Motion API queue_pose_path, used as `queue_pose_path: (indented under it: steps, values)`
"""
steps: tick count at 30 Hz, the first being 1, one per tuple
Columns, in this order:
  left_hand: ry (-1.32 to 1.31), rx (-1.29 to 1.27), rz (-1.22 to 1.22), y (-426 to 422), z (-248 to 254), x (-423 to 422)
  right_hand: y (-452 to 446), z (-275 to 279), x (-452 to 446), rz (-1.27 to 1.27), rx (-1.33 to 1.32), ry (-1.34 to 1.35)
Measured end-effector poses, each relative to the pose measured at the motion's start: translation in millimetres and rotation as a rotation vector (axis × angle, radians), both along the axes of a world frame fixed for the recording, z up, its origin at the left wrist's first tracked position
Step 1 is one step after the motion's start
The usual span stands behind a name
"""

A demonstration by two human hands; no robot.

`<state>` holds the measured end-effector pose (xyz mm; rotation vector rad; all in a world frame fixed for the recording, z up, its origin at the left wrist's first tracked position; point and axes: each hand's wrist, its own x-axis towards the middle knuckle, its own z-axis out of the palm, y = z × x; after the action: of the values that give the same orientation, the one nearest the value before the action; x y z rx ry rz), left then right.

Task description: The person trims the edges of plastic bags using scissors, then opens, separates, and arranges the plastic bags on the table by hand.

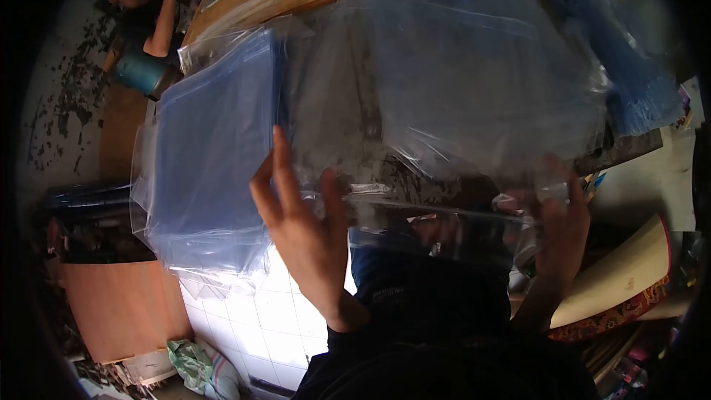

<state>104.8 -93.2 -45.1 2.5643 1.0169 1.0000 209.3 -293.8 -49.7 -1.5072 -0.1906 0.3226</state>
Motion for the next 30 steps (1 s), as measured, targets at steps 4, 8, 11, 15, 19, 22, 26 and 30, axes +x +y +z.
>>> queue_pose_path:
  steps: [4, 8, 11, 15, 19, 22, 26, 30]
  values:
    - [-0.366, -0.167, -0.209, -9.8, 1.3, -6.3, -0.9, -13.6, 0.2, 0.003, -0.024, -0.119]
    - [-0.196, 0.037, -0.259, -30.2, -5.8, -4.2, 4.8, -4.4, -7.2, -0.012, 0.007, 0.023]
    - [-0.159, 0.087, -0.258, -40.1, -11.9, -0.5, 3.7, -2.9, -6.7, -0.007, 0.009, 0.049]
    - [-0.100, 0.217, -0.268, -49.0, -16.6, 2.6, 3.4, -16.1, -4.7, -0.007, 0.017, -0.048]
    - [-0.047, 0.230, -0.277, -52.1, -19.9, 1.0, 7.7, -6.8, -7.6, -0.025, -0.010, 0.034]
    - [-0.043, 0.208, -0.289, -52.6, -19.1, 1.1, 6.7, -12.9, -7.3, -0.028, -0.019, 0.024]
    - [-0.040, 0.183, -0.308, -52.2, -18.5, 1.1, 10.7, -12.2, -9.5, -0.064, -0.051, -0.022]
    - [-0.111, 0.143, -0.330, -52.3, -17.0, 1.0, 9.8, -13.7, -7.5, -0.061, -0.035, -0.045]
